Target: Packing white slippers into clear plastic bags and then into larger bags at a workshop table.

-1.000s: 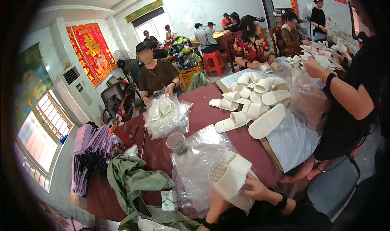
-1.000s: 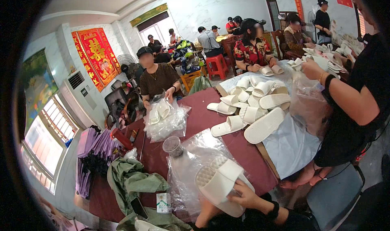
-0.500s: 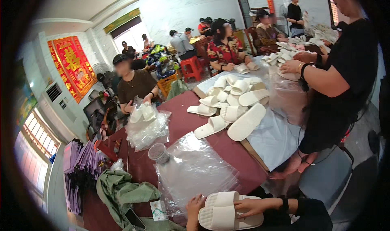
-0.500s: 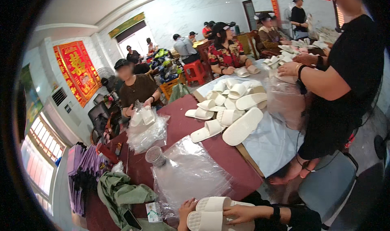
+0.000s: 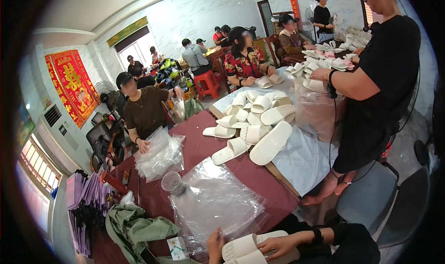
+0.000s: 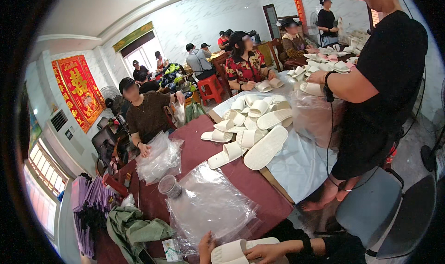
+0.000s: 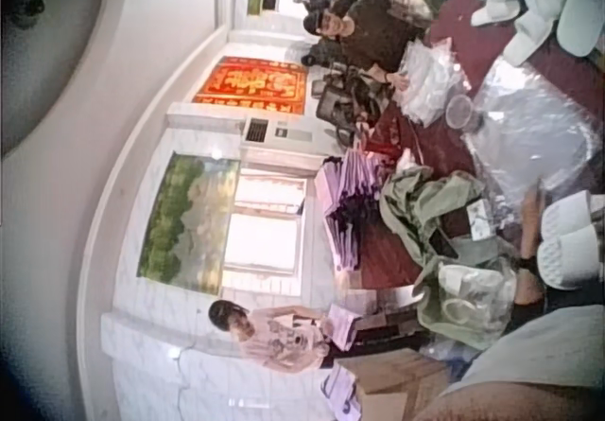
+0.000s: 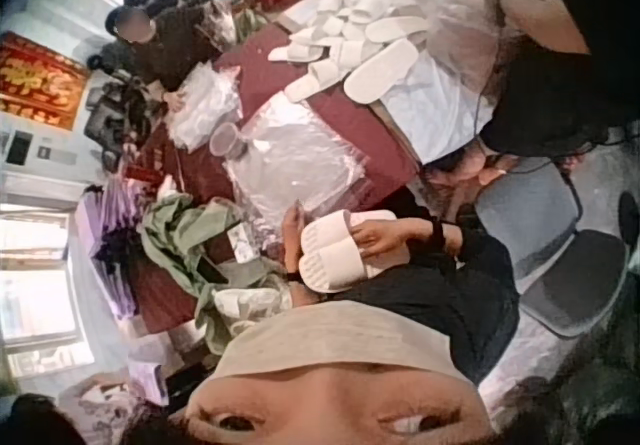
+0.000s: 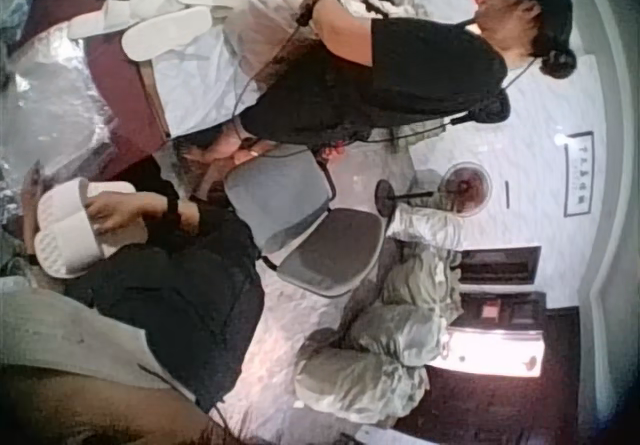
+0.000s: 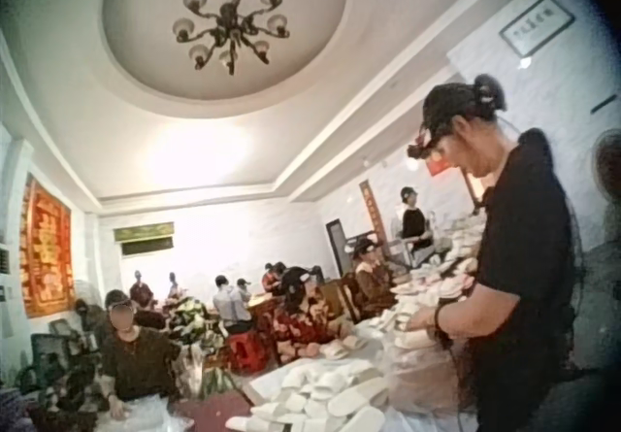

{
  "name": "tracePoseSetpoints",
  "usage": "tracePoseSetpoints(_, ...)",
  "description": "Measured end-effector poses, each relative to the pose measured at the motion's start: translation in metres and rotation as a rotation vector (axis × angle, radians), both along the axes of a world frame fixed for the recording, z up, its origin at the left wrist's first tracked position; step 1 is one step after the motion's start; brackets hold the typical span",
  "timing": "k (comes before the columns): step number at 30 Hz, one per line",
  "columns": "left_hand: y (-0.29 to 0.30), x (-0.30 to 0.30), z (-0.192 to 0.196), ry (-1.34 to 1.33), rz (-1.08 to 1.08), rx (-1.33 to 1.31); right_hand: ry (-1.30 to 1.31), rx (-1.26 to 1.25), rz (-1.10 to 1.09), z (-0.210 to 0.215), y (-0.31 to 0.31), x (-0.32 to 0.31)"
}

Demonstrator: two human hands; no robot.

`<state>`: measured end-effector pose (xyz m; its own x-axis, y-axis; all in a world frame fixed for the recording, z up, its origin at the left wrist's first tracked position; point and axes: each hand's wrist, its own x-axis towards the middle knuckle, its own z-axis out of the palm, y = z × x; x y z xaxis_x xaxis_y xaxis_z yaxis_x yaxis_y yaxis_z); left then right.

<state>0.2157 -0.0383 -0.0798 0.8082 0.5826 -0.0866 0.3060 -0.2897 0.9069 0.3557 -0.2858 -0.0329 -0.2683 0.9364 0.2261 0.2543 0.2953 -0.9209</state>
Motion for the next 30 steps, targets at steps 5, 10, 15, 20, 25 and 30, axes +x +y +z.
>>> tracePoseSetpoints(5, 0.010, -0.004, 0.008, -0.089, -0.164, 0.386, 0.115, -0.101, -0.094, -0.007, -0.008, -0.003)
tracePoseSetpoints(10, -0.005, -0.008, 0.046, -0.160, -0.156, 0.307, -0.576, 0.007, -0.381, 0.024, 0.002, 0.002)
tracePoseSetpoints(15, -0.009, 0.005, 0.055, -0.169, -0.070, 0.348, -0.673, 0.151, -0.599, 0.018, 0.010, 0.001)
tracePoseSetpoints(20, -0.019, 0.009, 0.057, -0.187, -0.092, 0.404, -0.691, 0.115, -0.713, 0.016, 0.013, 0.004)
tracePoseSetpoints(25, -0.042, 0.023, 0.054, -0.145, -0.074, 0.646, -0.750, 0.070, -0.793, 0.022, 0.023, -0.007)
tracePoseSetpoints(30, -0.070, 0.033, 0.060, -0.056, -0.112, 0.856, -0.798, 0.114, -0.895, 0.018, 0.032, -0.008)
